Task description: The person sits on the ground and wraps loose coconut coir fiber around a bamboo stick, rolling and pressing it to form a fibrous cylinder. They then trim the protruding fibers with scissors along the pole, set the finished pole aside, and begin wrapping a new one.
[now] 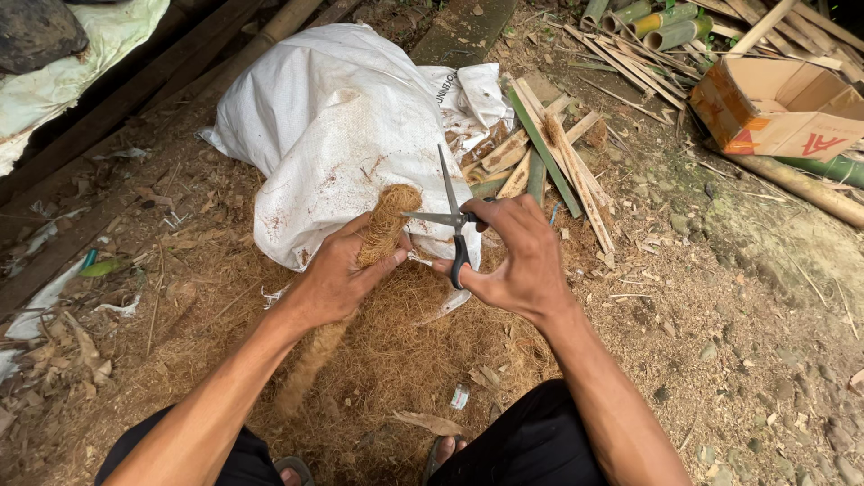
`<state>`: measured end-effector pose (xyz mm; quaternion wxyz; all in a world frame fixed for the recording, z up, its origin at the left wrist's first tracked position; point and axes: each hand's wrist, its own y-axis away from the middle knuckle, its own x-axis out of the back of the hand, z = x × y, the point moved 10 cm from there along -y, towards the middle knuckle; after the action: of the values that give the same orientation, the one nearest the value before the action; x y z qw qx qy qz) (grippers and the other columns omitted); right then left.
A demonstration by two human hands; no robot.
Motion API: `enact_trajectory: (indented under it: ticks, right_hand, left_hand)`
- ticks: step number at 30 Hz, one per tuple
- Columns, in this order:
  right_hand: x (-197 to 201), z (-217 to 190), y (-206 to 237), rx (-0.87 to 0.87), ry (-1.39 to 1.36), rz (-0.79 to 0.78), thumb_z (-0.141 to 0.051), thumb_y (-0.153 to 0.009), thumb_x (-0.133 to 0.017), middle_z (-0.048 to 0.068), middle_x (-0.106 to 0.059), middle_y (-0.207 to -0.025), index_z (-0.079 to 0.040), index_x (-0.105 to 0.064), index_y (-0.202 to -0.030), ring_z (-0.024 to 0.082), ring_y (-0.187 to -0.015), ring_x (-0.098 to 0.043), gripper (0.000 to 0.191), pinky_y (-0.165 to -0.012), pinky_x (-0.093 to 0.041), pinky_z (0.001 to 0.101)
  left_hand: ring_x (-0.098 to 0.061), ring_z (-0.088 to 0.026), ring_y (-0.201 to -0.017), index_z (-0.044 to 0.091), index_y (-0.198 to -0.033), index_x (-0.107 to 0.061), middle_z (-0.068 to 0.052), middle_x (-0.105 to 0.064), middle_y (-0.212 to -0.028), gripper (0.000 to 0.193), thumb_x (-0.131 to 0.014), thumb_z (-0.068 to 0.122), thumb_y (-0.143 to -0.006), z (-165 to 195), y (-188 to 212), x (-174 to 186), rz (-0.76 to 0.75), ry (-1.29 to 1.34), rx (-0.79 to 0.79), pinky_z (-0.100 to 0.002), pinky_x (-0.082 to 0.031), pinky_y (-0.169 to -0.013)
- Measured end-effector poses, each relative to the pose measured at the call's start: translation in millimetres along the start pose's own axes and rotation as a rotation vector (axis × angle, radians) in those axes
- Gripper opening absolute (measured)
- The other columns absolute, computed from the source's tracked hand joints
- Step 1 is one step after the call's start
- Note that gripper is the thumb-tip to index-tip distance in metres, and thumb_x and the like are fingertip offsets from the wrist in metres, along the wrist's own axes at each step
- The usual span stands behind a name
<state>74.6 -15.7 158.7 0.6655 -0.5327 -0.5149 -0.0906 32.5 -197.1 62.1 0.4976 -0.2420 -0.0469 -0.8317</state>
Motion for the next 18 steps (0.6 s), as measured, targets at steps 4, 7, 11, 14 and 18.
enact_trajectory:
  ticks: [4, 7, 11, 14, 18]
  right_hand:
    - [-0.2, -6.3, -7.5, -0.031, -0.167, -0.15, -0.058, -0.076, -0.081, 0.01, -0.075, -0.104, -0.006, -0.07, -0.125, 0.019, -0.094, -0.066, 0.072, -0.083, -0.056, 0.0418]
    - [-9.1, -4.1, -7.1, -0.1, -0.212, -0.282, -0.058, -0.069, -0.085, 0.006, -0.074, -0.088, -0.008, -0.074, -0.12, 0.017, -0.084, -0.066, 0.072, -0.076, -0.055, 0.0416]
    - [-15.7, 1.0, 1.9, -0.148, -0.21, -0.366, -0.052, -0.068, -0.089, 0.002, -0.075, -0.079, -0.011, -0.077, -0.114, 0.016, -0.075, -0.063, 0.063, -0.067, -0.053, 0.0423]
    - [-29.6, 16.5, 16.7, -0.324, -0.24, -0.497, -0.05, -0.076, -0.088, -0.002, -0.075, -0.083, -0.017, -0.08, -0.113, 0.015, -0.066, -0.06, 0.05, -0.056, -0.053, 0.0373]
    - [-28.5, 12.9, 13.3, -0.335, -0.367, -0.423, -0.04, -0.082, -0.087, 0.002, -0.075, -0.087, -0.017, -0.08, -0.108, 0.015, -0.077, -0.069, 0.036, -0.07, -0.058, 0.032]
  left_hand:
    - [-0.046, -0.043, -0.139, -0.008, -0.1, -0.076, -0.029, -0.039, -0.158, 0.03, -0.066, 0.021, -0.102, -3.7, 4.2, 0.6, -0.017, -0.052, 0.014, -0.052, -0.048, -0.107]
    - [-0.064, -0.029, -0.107, -0.008, -0.126, -0.058, -0.017, -0.058, -0.123, 0.043, -0.067, 0.022, -0.096, -7.2, 6.5, -4.4, -0.097, -0.205, 0.058, -0.04, -0.058, -0.096]
    - [-0.061, -0.025, -0.104, -0.009, -0.117, -0.065, -0.013, -0.059, -0.113, 0.036, -0.073, 0.013, -0.089, 10.4, 7.6, -0.1, -0.066, -0.363, -0.113, -0.04, -0.054, -0.094]
    - [-0.06, -0.024, -0.104, -0.009, -0.118, -0.065, -0.012, -0.059, -0.112, 0.037, -0.074, 0.008, -0.085, 9.0, 9.0, 3.9, -0.053, -0.422, -0.125, -0.04, -0.053, -0.095]
    - [-0.06, -0.025, -0.102, -0.009, -0.121, -0.064, -0.012, -0.058, -0.11, 0.044, -0.073, 0.002, -0.079, 10.7, 10.5, 5.3, -0.049, -0.46, -0.16, -0.041, -0.053, -0.094]
